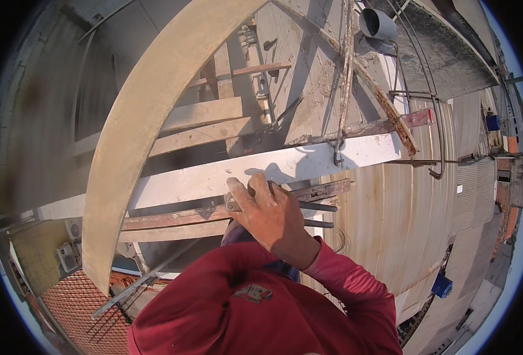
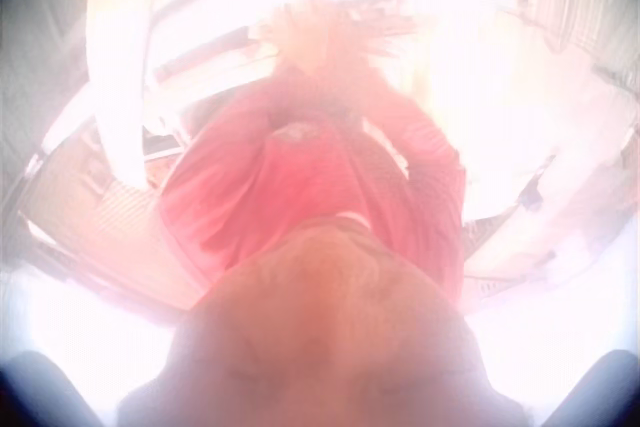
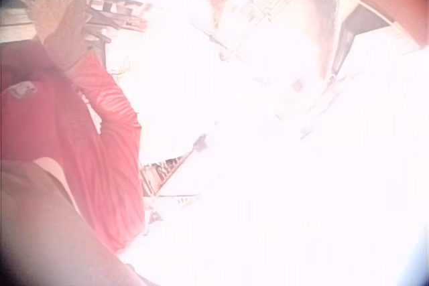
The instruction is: The person lifts and positions a large curved wooden panel onto a metal roof structure. They then use wire ties to secure the panel to the underlying metal framework.
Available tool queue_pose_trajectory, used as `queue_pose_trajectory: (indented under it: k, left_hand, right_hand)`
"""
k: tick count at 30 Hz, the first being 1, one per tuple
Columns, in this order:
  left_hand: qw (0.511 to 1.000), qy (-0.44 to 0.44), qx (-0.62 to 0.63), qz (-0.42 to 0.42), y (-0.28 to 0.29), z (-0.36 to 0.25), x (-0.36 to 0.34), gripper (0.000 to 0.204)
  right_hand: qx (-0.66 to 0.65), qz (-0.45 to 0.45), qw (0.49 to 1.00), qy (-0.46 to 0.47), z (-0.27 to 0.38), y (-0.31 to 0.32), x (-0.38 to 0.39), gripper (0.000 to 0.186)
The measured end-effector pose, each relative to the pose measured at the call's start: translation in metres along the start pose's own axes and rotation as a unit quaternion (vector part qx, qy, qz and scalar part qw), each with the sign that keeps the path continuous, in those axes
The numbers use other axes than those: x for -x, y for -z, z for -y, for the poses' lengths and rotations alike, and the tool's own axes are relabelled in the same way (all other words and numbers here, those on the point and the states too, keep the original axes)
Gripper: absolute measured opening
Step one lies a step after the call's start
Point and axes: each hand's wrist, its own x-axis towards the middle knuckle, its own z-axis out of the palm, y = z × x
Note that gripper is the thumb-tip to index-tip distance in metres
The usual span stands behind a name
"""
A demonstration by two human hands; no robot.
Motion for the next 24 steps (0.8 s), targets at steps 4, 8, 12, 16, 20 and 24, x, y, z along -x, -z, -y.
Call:
queue_pose_trajectory:
  k: [4, 8, 12, 16, 20, 24]
  left_hand:
    - [0.998, -0.017, 0.041, -0.034, 0.002, -0.006, 0.015, 0.036]
    - [0.996, -0.028, 0.068, -0.051, 0.012, -0.012, 0.025, 0.035]
    - [0.994, -0.032, 0.089, -0.047, 0.023, -0.023, 0.031, 0.035]
    - [0.995, -0.034, 0.088, -0.016, 0.035, -0.042, 0.031, 0.034]
    - [0.996, -0.033, 0.081, 0.03, 0.042, -0.064, 0.024, 0.034]
    - [0.994, -0.032, 0.073, 0.074, 0.046, -0.086, 0.017, 0.034]
  right_hand:
    - [0.018, 0.035, 0.995, 0.094, 0.009, -0.065, -0.051, 0.053]
    - [0.032, 0.033, 0.991, 0.128, 0.0, -0.098, -0.061, 0.056]
    - [0.038, 0.024, 0.986, 0.159, -0.005, -0.099, -0.06, 0.056]
    - [0.036, 0.017, 0.984, 0.173, -0.008, -0.098, -0.061, 0.06]
    - [0.054, 0.018, 0.986, 0.157, -0.01, -0.098, -0.057, 0.063]
    - [0.034, -0.027, 0.994, 0.101, -0.001, -0.061, -0.035, 0.067]
